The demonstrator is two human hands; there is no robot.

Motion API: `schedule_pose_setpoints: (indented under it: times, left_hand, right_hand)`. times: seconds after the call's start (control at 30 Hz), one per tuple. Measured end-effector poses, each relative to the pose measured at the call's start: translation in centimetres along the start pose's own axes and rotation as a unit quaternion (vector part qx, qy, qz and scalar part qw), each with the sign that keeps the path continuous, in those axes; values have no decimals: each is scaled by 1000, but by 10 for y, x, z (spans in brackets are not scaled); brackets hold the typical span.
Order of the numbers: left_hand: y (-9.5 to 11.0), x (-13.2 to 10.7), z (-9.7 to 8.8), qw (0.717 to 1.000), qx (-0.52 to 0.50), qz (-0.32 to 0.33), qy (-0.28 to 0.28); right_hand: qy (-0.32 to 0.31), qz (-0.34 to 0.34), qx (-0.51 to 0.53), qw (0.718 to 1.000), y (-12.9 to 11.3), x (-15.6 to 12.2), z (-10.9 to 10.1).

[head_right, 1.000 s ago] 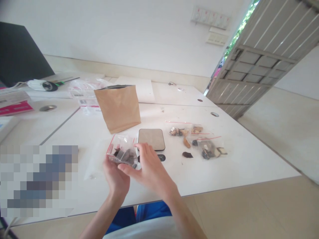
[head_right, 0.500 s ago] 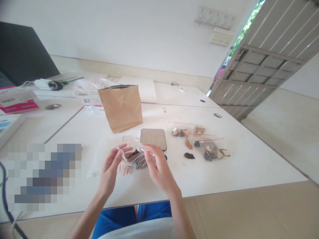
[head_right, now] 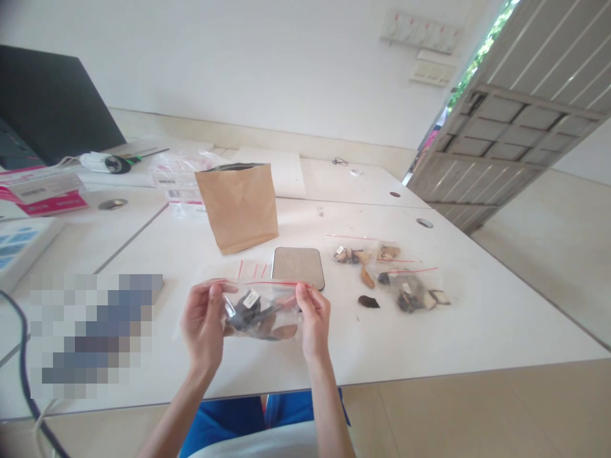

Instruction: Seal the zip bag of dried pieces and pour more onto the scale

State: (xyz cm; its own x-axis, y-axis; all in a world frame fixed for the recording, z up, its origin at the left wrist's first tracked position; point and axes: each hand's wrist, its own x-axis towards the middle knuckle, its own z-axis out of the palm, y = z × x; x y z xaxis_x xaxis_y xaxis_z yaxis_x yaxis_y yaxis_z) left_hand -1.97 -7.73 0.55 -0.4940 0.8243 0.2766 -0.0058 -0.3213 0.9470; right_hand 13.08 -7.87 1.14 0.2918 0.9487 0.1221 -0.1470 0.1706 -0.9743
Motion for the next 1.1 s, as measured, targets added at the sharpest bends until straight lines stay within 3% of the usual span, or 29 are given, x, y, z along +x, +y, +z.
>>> schedule_pose_setpoints:
  times: [0.23,0.33,0.57,0.7,0.8,1.0,1.1]
  left_hand:
    - [-7,4,-9,996,82,19,-40]
    - [-7,6,-12,994,89,-2,-57]
    - [-4,1,-11,997,69,-15,-19]
    - [-4,0,-11,999,47,-15,0]
    - [-6,-1,-9,999,35,-16,17]
    - [-8,-4,-5,996,71,32,33]
    - [-9,-3,-5,998,60,15,28]
  right_hand:
    - [-74,22,-47,996,-3,4,-15]
    - [-70,29,-58,995,-1,5,-20]
    - [-103,36,-89,990,3,4,-21]
    - [-112,75,-19,991,9,4,-19]
    - [-99,86,25,991,11,4,-18]
    - [-10,62,80,995,9,-2,-8]
    - [19,50,78,996,9,-4,-4]
